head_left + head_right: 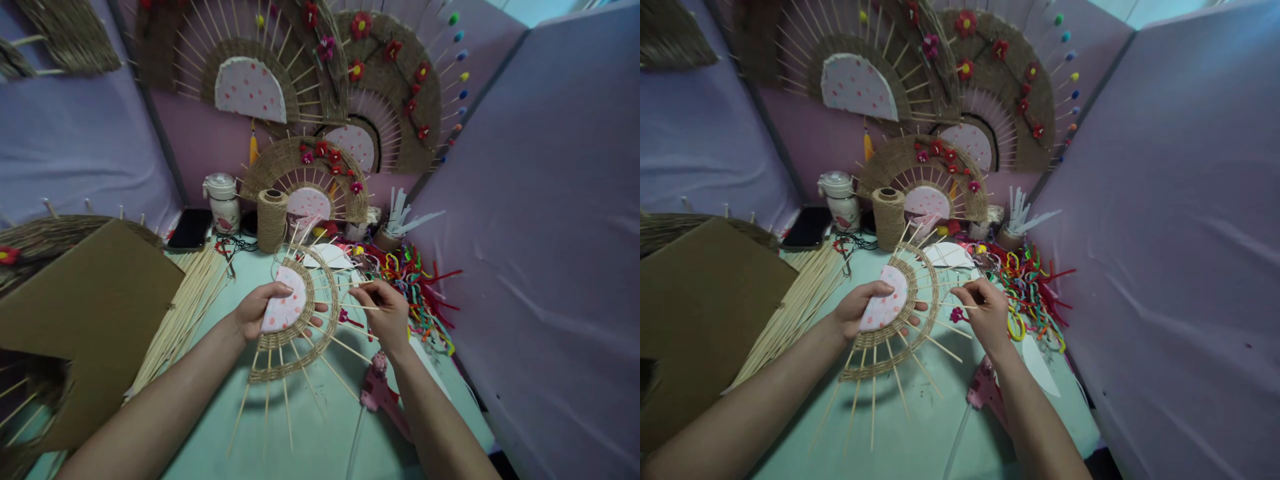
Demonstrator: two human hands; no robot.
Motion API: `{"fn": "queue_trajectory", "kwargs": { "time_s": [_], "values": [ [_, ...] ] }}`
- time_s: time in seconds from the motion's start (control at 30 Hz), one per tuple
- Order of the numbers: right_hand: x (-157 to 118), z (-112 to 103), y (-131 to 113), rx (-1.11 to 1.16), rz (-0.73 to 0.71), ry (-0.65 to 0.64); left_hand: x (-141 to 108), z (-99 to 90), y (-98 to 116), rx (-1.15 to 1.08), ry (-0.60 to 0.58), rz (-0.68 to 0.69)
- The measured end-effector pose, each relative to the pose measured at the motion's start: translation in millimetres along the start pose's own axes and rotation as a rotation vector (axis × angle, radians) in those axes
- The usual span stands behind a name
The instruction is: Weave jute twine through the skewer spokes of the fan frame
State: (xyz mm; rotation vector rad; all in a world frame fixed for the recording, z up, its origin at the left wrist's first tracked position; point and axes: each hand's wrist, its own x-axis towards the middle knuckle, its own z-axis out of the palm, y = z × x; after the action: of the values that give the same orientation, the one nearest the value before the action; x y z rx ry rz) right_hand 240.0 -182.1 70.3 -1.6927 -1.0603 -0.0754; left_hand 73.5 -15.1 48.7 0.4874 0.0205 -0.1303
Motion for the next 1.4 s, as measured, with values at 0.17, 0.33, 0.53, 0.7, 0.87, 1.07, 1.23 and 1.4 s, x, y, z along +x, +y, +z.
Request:
{"fn": "queue_trajectory", "kwargs": {
  "time_s": [0.17,0.33,0.53,0.7,0.87,1.07,1.23,1.4],
  "values": [
    [-1,-14,4,-0.163,-0.165,0.04,-1,0.3,3,0.022,0.057,-0.005],
    [5,-27,2,-0.21,-0.251,-0.08,-2,-3.4,5,0.018,0.096,-0.076],
    [5,-29,5,-0.047,-0.073,-0.125,-4,-3.7,7,0.023,0.046,-0.11],
    [4,-26,18,0.18,0.177,-0.189,-6,-4.1,8,0.035,0.023,-0.137],
    [0,-9,17,0.273,0.248,-0.155,-4,-3.2,2,0.01,-0.036,-0.158],
    [-15,22,5,0.31,0.353,-0.046,4,-0.7,-13,-0.012,-0.073,-0.174],
    [-13,17,-3,0.261,0.315,-0.018,2,1.6,-13,-0.019,-0.127,-0.142],
    [-9,10,-13,0.233,0.276,-0.051,-1,6.4,-11,-0.03,-0.172,-0.14]
  ]
}}
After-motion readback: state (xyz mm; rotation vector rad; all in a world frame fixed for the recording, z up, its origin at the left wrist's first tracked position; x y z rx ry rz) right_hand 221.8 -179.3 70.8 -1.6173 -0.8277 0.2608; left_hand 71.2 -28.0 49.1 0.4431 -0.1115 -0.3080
